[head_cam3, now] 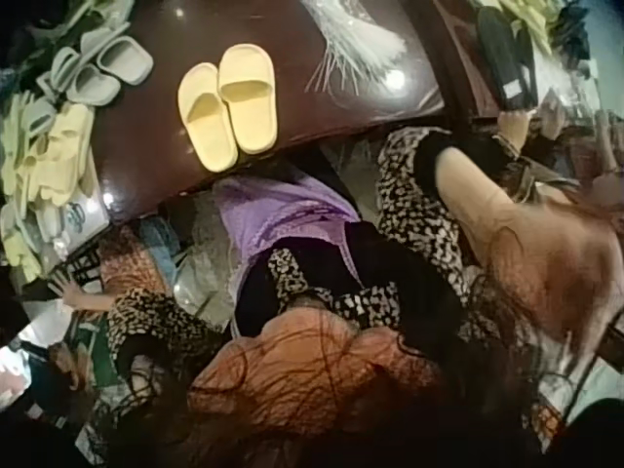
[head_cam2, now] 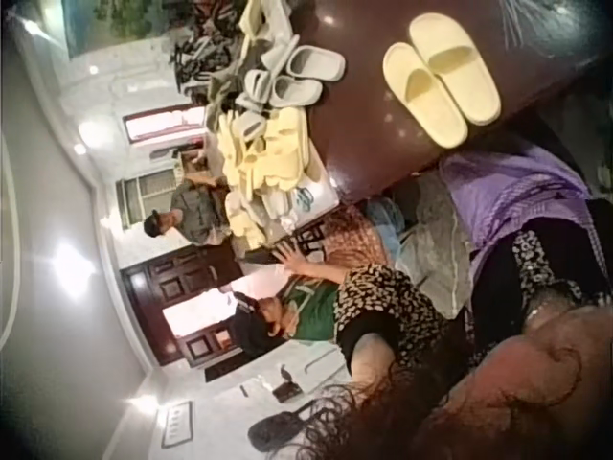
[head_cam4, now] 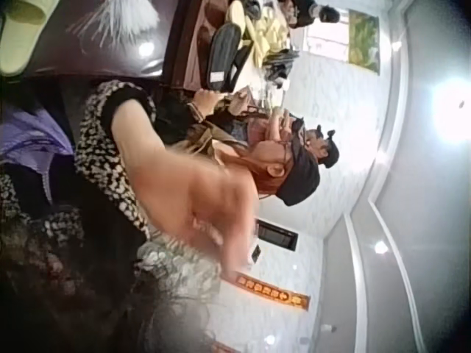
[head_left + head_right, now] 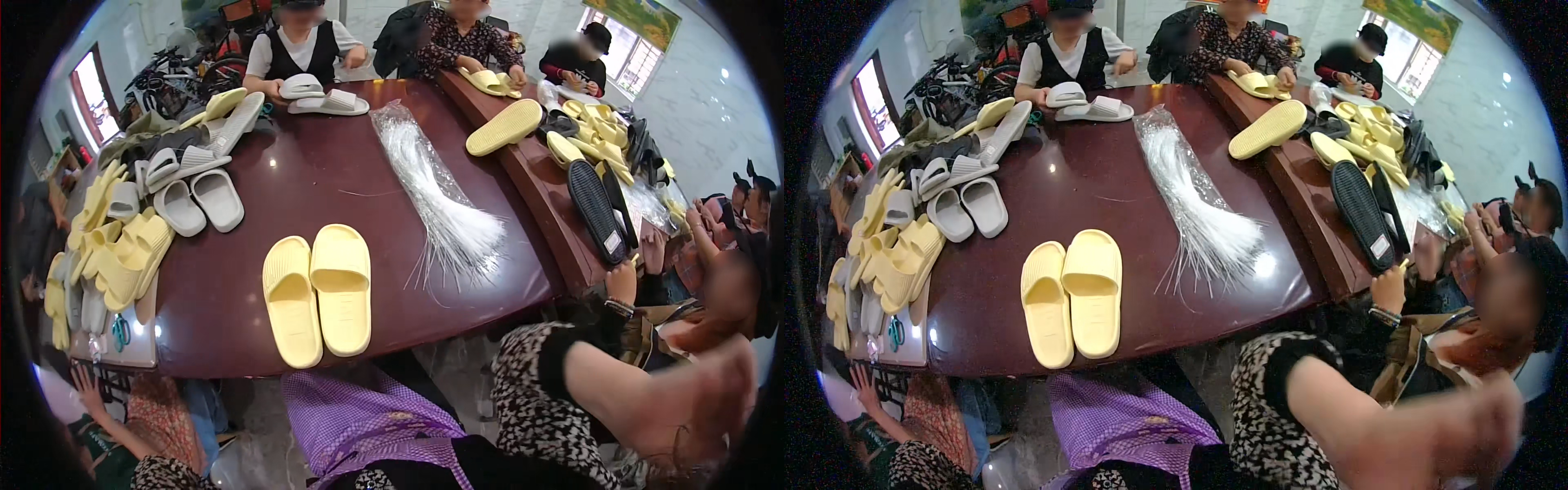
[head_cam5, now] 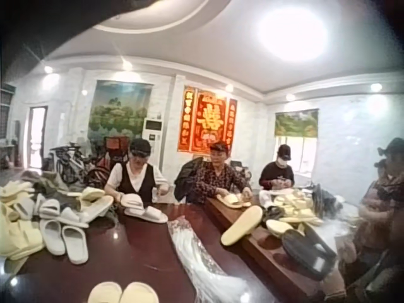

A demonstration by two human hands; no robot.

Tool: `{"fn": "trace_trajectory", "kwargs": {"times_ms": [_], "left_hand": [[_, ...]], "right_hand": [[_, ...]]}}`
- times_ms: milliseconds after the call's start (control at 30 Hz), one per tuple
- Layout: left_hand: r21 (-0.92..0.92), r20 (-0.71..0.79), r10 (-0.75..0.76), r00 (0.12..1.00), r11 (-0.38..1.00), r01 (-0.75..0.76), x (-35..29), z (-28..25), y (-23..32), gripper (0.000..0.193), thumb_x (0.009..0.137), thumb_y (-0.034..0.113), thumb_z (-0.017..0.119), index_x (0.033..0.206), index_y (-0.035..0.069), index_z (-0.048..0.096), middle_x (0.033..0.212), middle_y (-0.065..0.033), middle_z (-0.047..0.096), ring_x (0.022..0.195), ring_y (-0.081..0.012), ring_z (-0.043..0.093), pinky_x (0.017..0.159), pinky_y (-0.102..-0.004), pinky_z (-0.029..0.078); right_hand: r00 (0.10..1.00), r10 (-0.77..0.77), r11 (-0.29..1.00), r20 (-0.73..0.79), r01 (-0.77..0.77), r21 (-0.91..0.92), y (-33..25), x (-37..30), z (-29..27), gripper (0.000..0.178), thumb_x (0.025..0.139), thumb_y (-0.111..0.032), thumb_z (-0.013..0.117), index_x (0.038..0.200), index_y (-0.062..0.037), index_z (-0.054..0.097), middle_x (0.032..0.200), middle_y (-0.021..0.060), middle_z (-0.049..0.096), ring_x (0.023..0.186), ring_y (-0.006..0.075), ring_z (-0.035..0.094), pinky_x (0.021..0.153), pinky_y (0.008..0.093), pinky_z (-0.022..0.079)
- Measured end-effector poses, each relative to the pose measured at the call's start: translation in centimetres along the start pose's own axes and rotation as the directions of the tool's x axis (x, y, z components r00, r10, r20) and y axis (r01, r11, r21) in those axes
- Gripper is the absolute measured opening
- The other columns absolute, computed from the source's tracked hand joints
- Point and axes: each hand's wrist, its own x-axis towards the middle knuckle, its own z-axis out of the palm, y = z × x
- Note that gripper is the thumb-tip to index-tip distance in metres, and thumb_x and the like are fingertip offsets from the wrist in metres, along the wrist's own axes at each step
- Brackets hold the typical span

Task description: The person pairs slippers together by threading plastic fasteners through the sandals by hand.

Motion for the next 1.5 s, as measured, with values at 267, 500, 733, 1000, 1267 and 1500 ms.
{"fn": "trace_trajectory", "kwargs": {"times_ms": [267,500,733,1000,1267,1500], "left_hand": [[0.031,0.613,-0.268,0.743,0.948,0.316,1.4,-5.5,3.6,0.075,0.092,0.059,0.036,0.149,0.015,0.013,0.155,-0.0136,0.003,0.141,-0.0366,0.003,0.108,-0.0642,0.010],[0.306,0.594,0.002,0.805,0.924,-0.228,-0.6,1.6,-1.3,0.045,0.089,0.036,0.044,0.122,0.006,0.037,0.120,-0.0156,0.034,0.108,-0.0272,0.032,0.091,-0.0452,0.030],[0.522,0.680,0.182,0.711,0.561,-0.643,-32.8,27.9,-30.9,0.021,0.085,0.013,0.052,0.096,-0.003,0.056,0.089,-0.0152,0.060,0.079,-0.0181,0.056,0.075,-0.0294,0.048],[0.900,0.409,-0.753,0.515,0.426,-0.091,-36.9,22.2,-45.3,0.020,0.084,-0.002,0.057,0.104,-0.002,0.058,0.096,-0.0105,0.062,0.091,-0.0174,0.059,0.075,-0.0261,0.048],[0.727,0.682,-0.687,0.250,0.604,-0.326,-37.2,20.6,-49.9,0.015,0.081,-0.002,0.061,0.096,-0.002,0.061,0.094,-0.0125,0.064,0.085,-0.0260,0.062,0.073,-0.0329,0.050],[0.732,0.671,-0.702,0.239,0.574,-0.368,-36.0,21.4,-45.2,0.011,0.078,-0.002,0.063,0.089,-0.002,0.063,0.085,-0.0118,0.064,0.075,-0.0277,0.061,0.065,-0.0344,0.049]], "right_hand": [[0.575,0.527,-0.088,-0.626,-0.695,-0.713,6.1,-16.9,-10.2,0.014,0.083,-0.008,0.062,0.095,-0.0004,0.061,0.090,0.0067,0.061,0.077,0.0180,0.057,0.074,0.0287,0.045],[0.524,0.721,-0.477,-0.453,-0.099,-0.873,6.6,-25.1,-15.9,0.022,0.078,-0.020,0.071,0.089,-0.0030,0.062,0.082,0.0081,0.058,0.079,0.0237,0.054,0.075,0.0365,0.039],[0.531,0.740,-0.498,-0.413,0.018,-0.867,7.5,-26.3,-16.7,0.016,0.078,-0.017,0.069,0.082,-0.0039,0.060,0.077,0.0070,0.059,0.077,0.0259,0.055,0.074,0.0380,0.038],[0.409,0.812,-0.343,-0.418,-0.245,-0.907,5.9,-22.5,-11.4,0.009,0.077,-0.011,0.067,0.075,-0.0041,0.062,0.068,0.0060,0.062,0.066,0.0265,0.058,0.069,0.0367,0.039],[0.217,0.922,-0.160,-0.320,-0.540,-0.826,5.2,-21.2,-11.0,0.007,0.072,-0.005,0.070,0.078,-0.0032,0.066,0.069,0.0069,0.063,0.066,0.0227,0.058,0.068,0.0313,0.043],[0.070,0.997,0.016,-0.045,-0.690,-0.724,5.4,-18.0,-11.1,0.010,0.073,-0.008,0.071,0.082,-0.0052,0.067,0.074,0.0051,0.063,0.071,0.0210,0.059,0.070,0.0327,0.044]]}}
